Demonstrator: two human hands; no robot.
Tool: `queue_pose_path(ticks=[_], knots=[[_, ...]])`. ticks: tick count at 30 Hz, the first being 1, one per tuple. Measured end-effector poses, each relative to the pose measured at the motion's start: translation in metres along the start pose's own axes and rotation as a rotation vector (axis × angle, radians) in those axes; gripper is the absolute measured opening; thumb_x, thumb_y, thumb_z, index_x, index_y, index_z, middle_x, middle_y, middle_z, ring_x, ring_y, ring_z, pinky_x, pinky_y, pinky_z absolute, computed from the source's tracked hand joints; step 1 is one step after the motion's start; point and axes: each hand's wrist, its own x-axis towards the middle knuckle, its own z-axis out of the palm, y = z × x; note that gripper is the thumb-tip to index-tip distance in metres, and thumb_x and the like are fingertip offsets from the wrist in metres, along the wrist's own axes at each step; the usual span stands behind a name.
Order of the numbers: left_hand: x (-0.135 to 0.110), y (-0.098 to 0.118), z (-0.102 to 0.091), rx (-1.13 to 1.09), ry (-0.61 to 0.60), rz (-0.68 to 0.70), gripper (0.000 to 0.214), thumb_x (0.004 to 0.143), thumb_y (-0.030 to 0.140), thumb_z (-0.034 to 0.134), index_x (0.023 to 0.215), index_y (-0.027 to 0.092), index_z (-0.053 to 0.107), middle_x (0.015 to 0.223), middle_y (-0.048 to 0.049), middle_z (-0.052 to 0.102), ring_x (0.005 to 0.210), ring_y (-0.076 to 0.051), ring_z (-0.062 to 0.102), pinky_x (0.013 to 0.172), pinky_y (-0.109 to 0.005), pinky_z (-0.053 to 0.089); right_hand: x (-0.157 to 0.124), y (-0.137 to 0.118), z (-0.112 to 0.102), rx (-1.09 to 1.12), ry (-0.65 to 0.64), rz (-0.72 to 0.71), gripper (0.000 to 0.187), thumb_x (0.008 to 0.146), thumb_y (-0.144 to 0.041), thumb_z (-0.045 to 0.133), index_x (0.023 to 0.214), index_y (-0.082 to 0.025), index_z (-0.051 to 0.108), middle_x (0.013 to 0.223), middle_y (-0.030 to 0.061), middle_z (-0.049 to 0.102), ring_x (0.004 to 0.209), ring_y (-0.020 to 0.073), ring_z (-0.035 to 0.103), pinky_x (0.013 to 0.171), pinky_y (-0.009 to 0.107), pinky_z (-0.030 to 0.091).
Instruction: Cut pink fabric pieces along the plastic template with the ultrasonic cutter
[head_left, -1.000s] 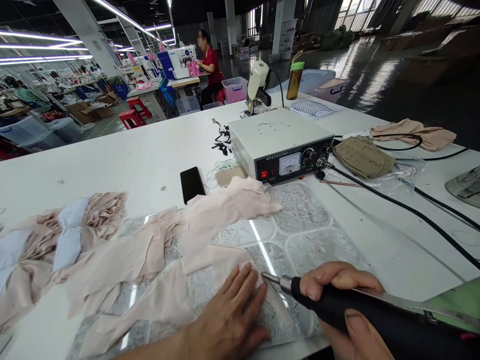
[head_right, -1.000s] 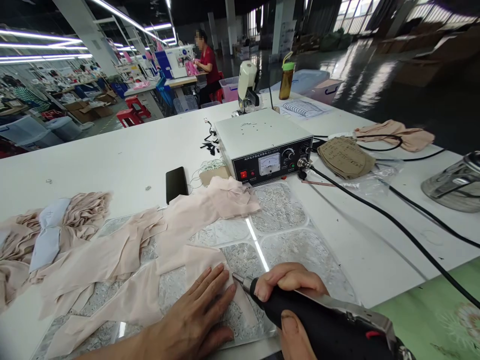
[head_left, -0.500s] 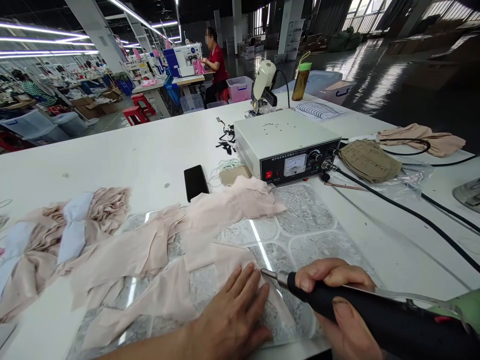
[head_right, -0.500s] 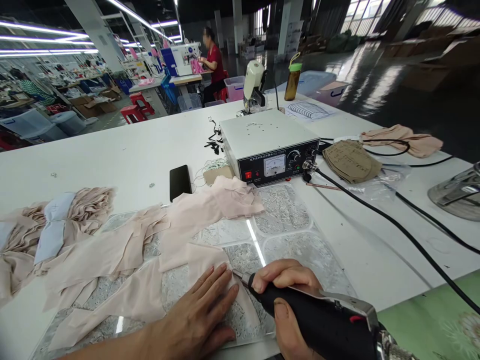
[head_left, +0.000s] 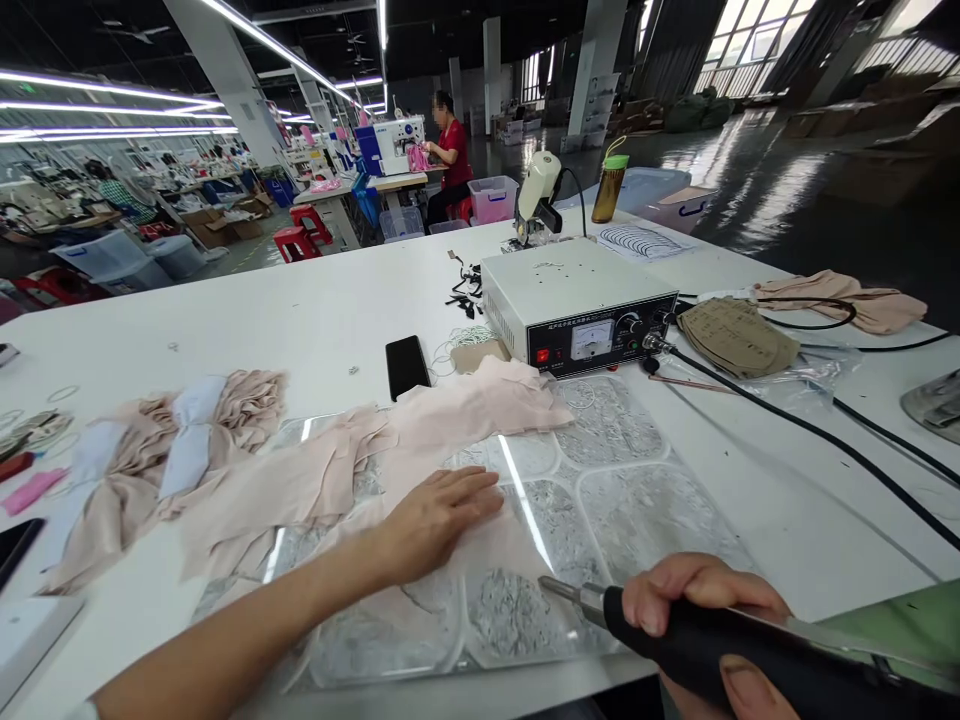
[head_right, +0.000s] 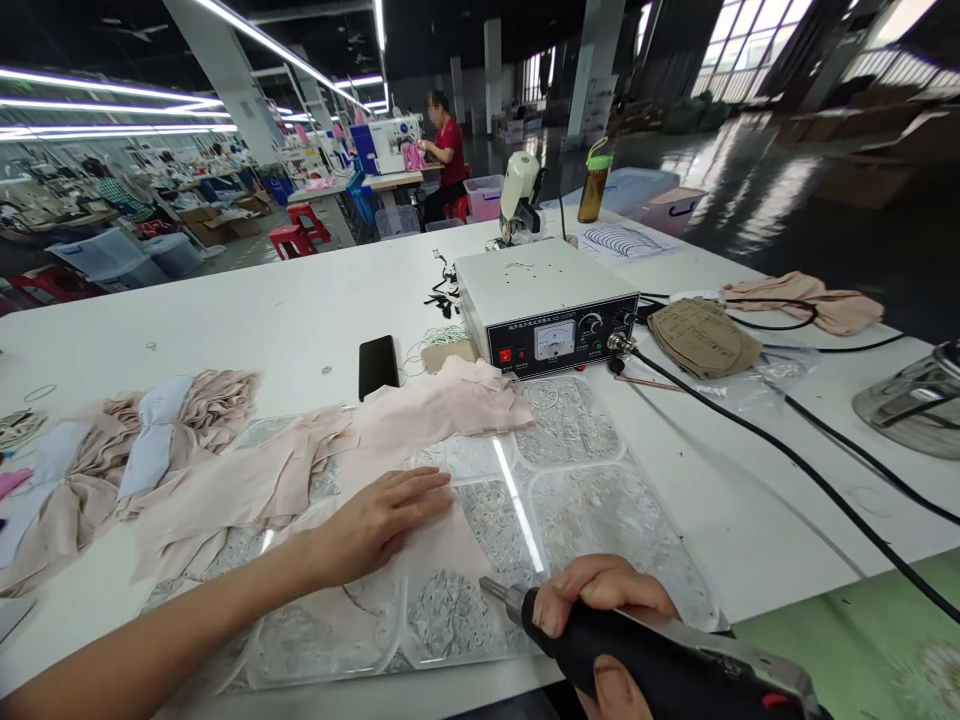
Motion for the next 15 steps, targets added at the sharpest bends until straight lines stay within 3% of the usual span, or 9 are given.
queue_pose_path(ticks=[2,4,7,9,12,14,15], knots=[[0.009,-0.006,0.000,0.059,-0.130,-0.047,0.034,0.095,0.010,0.042,0.125,0.018,0.056,0.131,-0.0118,0.056,0.118,-0.024,0.056,0.096,-0.038,0.050,0.003,0.005,-0.003,-0.011,-0.004,-0.043,0.008,0.085,-0.031,0.057,0.088,-0.024,0.059,0.074,0.0024,0.059,0.062,0.0170,0.060,0.056,0.035,0.054],[0.018,-0.006,0.001,0.122,-0.224,-0.140,0.025,0.095,0.013,0.044,0.113,0.017,0.061,0.112,-0.0107,0.064,0.096,-0.022,0.065,0.082,-0.034,0.055,0.009,0.013,-0.009,-0.044,0.050,-0.112,0.007,0.084,-0.028,0.058,0.088,-0.023,0.059,0.076,0.0018,0.060,0.063,0.0166,0.060,0.059,0.036,0.055],[0.025,0.002,0.004,0.188,-0.231,-0.295,0.021,0.094,0.014,0.043,0.086,0.011,0.063,0.076,-0.0088,0.064,0.065,-0.020,0.064,0.061,-0.031,0.054,0.018,0.022,-0.020,-0.112,0.227,-0.243,0.010,0.077,-0.023,0.062,0.086,-0.021,0.060,0.078,0.0021,0.062,0.068,0.0176,0.060,0.067,0.039,0.054],[0.026,0.007,0.003,0.207,-0.231,-0.354,0.024,0.092,0.017,0.046,0.074,0.011,0.061,0.063,-0.0063,0.059,0.057,-0.020,0.062,0.055,-0.030,0.052,0.019,0.023,-0.026,-0.113,0.309,-0.289,0.012,0.072,-0.022,0.061,0.084,-0.020,0.060,0.078,0.0018,0.061,0.065,0.0174,0.058,0.065,0.039,0.052],[0.022,0.013,-0.006,0.197,-0.236,-0.317,0.021,0.092,0.021,0.049,0.078,0.013,0.062,0.072,-0.0068,0.061,0.063,-0.020,0.063,0.058,-0.028,0.051,0.011,0.016,-0.028,-0.030,0.355,-0.208,0.013,0.070,-0.024,0.055,0.082,-0.020,0.059,0.076,0.0011,0.058,0.061,0.0161,0.055,0.058,0.037,0.050],[0.017,0.015,-0.011,0.166,-0.252,-0.207,0.013,0.092,0.022,0.053,0.099,0.017,0.063,0.096,-0.0069,0.063,0.076,-0.018,0.064,0.066,-0.027,0.052,0.004,0.011,-0.028,0.032,0.364,-0.131,0.013,0.069,-0.026,0.053,0.079,-0.020,0.059,0.073,0.0012,0.056,0.059,0.0158,0.054,0.055,0.036,0.049],[0.015,0.015,-0.012,0.146,-0.264,-0.134,0.019,0.091,0.022,0.055,0.110,0.022,0.060,0.106,-0.0058,0.061,0.081,-0.017,0.064,0.069,-0.026,0.052,0.001,0.009,-0.027,0.053,0.361,-0.112,0.014,0.068,-0.026,0.053,0.078,-0.020,0.059,0.071,0.0012,0.056,0.057,0.0155,0.054,0.053,0.036,0.049]])
